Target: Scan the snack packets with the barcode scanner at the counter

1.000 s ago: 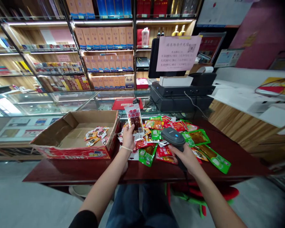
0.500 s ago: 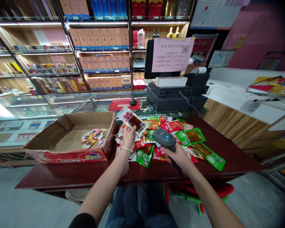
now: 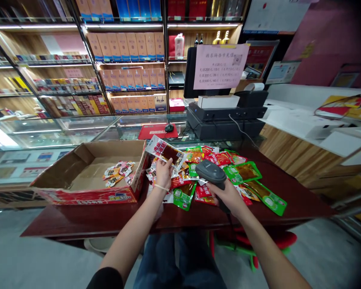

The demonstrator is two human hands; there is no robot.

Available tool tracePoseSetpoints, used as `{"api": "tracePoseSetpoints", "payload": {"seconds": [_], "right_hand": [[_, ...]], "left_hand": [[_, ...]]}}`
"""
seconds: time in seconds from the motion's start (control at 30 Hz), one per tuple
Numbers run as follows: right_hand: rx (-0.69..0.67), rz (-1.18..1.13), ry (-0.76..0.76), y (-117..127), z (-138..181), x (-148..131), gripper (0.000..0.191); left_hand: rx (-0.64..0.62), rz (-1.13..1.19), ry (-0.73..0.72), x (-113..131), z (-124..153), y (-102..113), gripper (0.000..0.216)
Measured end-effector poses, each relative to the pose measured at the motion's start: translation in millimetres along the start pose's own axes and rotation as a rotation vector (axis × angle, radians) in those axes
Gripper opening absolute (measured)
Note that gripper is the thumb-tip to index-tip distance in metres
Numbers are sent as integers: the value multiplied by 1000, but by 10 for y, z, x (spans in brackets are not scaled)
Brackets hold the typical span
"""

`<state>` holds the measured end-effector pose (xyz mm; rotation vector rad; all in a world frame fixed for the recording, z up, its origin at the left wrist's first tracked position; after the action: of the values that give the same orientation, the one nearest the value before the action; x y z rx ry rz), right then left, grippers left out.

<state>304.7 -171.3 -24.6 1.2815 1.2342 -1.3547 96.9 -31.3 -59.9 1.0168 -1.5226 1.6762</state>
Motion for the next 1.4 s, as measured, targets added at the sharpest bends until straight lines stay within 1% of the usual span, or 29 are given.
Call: {"api": "tracePoseSetpoints", "payload": {"seconds": [0.1,0.17,0.27,0.33,0.4,0.5,0.53,0.6,0.63,0.67,0.7,0.77,0.83,0.87,1.03,1.13,1.17,1.23,1.3,1.4], "right_hand": [[35,-7,12,-2,-11,-53,47],[43,-3,16,-22,-55,-88,47],[-2,-31,11,-140,-183,-118,45],[-36,-45,13,-270,-281,-125,44],[-60,-49,25,-424,-364,-123,43],[-101,-52,28,-658,-440,-91,44],[-112,-57,24,-723,-454,-75,44],[-131,-81,17,-829,-474,-42,43],[-137,-97,13,-866,-482,-26,43],[-143,-112,9,-896,-488,-11,42],[-148,-121,6,-918,-495,2,42],[-154,-116,2,-939,-509,28,41],[-152,-109,-2,-934,-524,48,41],[-149,-110,-6,-925,-529,56,41],[-115,-109,-19,-853,-523,42,42],[-98,-102,-14,-795,-498,4,43],[-117,-103,-23,-784,-488,-2,42],[-85,-125,-16,-703,-468,-26,41],[-77,-113,-19,-619,-441,-42,40],[-58,-101,-29,-459,-378,-56,40]], "left_hand": [[-13,6,-20,128,37,-13,47],[-40,7,-64,301,58,-18,47],[-79,-42,-140,669,78,51,46],[-75,-99,-193,957,70,196,45],[-52,-171,-263,1256,35,438,43],[20,-374,-356,1653,-84,963,37],[69,-464,-383,1767,-133,1168,34],[204,-656,-460,1976,-213,1568,30],[261,-723,-476,2045,-248,1739,29],[274,-770,-458,2073,-289,1871,29],[263,-806,-417,2070,-328,1968,29],[174,-844,-294,1987,-392,2060,31],[102,-856,-221,1905,-415,2069,34],[93,-858,-214,1885,-417,2066,35],[133,-830,-204,1875,-411,2073,42],[136,-852,-251,1899,-363,1993,45],[128,-858,-270,1900,-336,1930,46],[91,-856,-305,1883,-269,1743,45],[32,-843,-342,1844,-177,1484,42],[-88,-838,-383,1734,-3,1031,38]]}}
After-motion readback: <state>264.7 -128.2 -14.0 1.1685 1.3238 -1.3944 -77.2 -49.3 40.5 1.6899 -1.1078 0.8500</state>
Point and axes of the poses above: each hand's wrist, its own z-axis away from the middle knuckle, its own y-axis out of the back of the hand, x = y × z, the point moved 6 cm from there along -z, towards the middle knuckle, and after that the axes turned 11 degrees about -z, right-handed, at the moved point
